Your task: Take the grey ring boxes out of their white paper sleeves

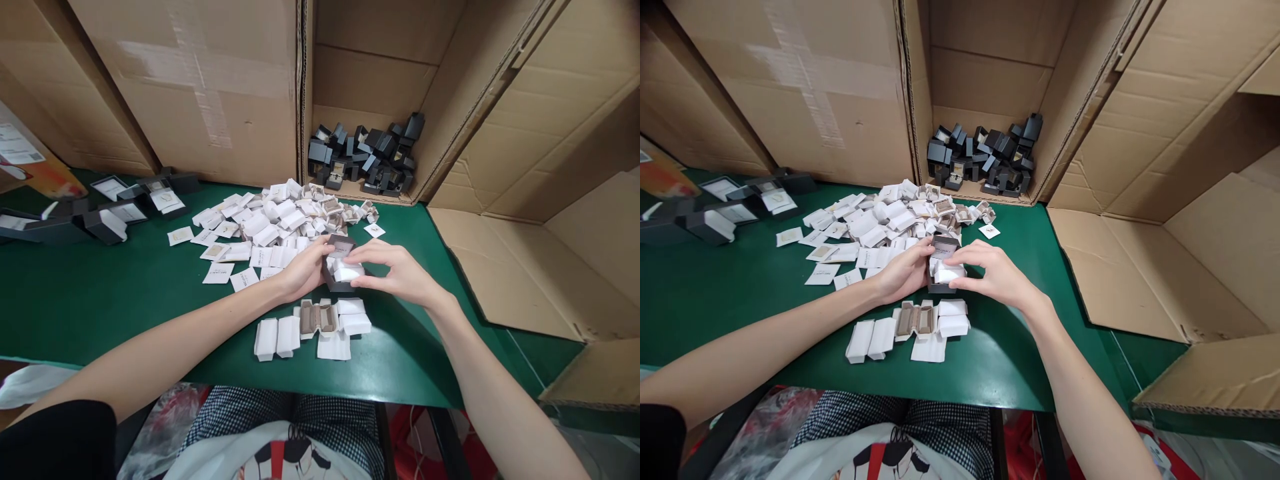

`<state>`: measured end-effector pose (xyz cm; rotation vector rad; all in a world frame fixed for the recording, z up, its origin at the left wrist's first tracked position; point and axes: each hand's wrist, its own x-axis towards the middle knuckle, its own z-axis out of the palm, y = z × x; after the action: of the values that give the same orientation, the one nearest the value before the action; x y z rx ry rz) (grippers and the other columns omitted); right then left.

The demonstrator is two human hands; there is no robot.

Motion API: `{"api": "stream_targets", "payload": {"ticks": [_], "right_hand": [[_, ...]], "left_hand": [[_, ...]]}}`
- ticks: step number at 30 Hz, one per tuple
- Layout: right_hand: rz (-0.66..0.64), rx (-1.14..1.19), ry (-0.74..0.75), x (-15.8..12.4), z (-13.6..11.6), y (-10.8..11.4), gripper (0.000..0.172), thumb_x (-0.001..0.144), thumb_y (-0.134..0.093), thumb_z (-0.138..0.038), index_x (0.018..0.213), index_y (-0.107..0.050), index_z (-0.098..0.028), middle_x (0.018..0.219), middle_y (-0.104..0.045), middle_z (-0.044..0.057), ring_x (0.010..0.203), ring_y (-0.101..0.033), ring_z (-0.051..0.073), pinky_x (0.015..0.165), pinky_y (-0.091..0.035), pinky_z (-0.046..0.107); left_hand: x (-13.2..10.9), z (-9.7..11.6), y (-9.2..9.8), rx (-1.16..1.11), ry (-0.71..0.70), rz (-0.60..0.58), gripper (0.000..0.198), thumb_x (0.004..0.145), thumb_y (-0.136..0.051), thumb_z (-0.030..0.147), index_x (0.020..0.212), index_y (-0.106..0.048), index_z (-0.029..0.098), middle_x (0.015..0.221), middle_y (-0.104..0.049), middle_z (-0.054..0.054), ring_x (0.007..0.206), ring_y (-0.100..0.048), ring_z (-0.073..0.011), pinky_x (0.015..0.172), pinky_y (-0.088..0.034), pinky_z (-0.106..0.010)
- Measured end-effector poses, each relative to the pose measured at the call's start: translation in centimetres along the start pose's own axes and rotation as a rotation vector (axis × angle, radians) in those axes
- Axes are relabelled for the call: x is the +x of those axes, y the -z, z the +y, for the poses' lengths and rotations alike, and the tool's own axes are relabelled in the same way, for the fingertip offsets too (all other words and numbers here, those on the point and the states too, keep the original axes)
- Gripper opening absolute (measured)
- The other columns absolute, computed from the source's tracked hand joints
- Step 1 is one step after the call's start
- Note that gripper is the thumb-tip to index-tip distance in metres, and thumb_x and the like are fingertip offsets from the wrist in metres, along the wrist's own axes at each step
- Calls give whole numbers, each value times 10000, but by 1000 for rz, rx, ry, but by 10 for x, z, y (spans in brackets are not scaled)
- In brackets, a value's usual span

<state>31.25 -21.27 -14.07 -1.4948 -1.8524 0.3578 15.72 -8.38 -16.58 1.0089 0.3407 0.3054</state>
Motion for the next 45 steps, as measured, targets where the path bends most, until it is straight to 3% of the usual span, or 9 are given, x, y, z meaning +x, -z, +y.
{"api": "stream_targets", "payload": {"ticks": [7, 13, 19, 24, 27, 31, 37, 45], "right_hand": [[-41, -38, 46, 1, 0, -7, 295, 800, -678, -393, 1066, -704, -268, 1062, -709, 36, 958, -554, 235, 833, -481, 401], [31, -15, 95, 2, -1, -12, 290, 810, -672, -367, 1085, -696, -280, 1059, -691, 43, 956, -564, 228, 847, -501, 411], [101, 22, 123, 3, 1, -21, 291, 846, -632, -339, 1133, -674, -316, 1096, -567, 66, 1014, -576, 218, 894, -511, 413], [292, 53, 23, 5, -6, -31, 232, 832, -650, -310, 1056, -700, -275, 1028, -623, 53, 967, -605, 203, 913, -502, 395], [365, 167, -89, 6, -9, -36, 190, 854, -614, -306, 1017, -698, -255, 1048, -675, 42, 993, -621, 205, 922, -498, 387], [453, 264, -245, 8, -8, -43, 158, 804, -657, -349, 882, -697, -218, 922, -696, 38, 838, -643, 192, 788, -536, 349], [429, 329, -246, 9, -15, -52, 129, 785, -672, -354, 811, -699, -231, 875, -680, 36, 806, -637, 191, 737, -539, 347], [407, 444, -239, 9, -17, -58, 115, 788, -664, -320, 847, -730, -247, 961, -658, 49, 925, -627, 199, 792, -529, 343]], "left_hand": [[-5, -1, -5, 88, -82, 12, 276, 831, -549, 262, 1103, -550, 213, 1104, -619, -25, 1017, -564, -177, 842, -455, -284], [-6, -1, -6, 79, -153, 37, 233, 826, -538, 259, 1054, -555, 214, 1064, -626, -5, 1018, -561, -166, 855, -448, -266], [-7, 1, -10, 42, -190, 90, 268, 795, -552, 267, 1056, -528, 212, 1065, -630, -11, 1052, -575, -197, 922, -455, -324], [-5, 5, -4, 50, -260, 147, 300, 794, -573, 271, 1082, -506, 225, 1127, -616, -16, 1069, -576, -206, 919, -481, -349], [-4, 7, -1, 54, -246, 197, 436, 740, -657, 224, 1130, -461, 233, 1149, -605, -34, 1076, -583, -210, 920, -489, -358], [-1, 6, 2, 84, -300, 240, 505, 700, -712, 217, 1127, -443, 242, 1111, -609, -30, 1047, -605, -199, 916, -493, -363], [1, -2, 3, 178, -400, 387, 447, 652, -757, 264, 987, -465, 218, 927, -620, -7, 916, -627, -180, 839, -499, -328], [1, -7, 5, 362, -562, 510, 394, 648, -756, 243, 925, -478, 213, 922, -577, -1, 885, -582, -159, 830, -467, -286]]}}
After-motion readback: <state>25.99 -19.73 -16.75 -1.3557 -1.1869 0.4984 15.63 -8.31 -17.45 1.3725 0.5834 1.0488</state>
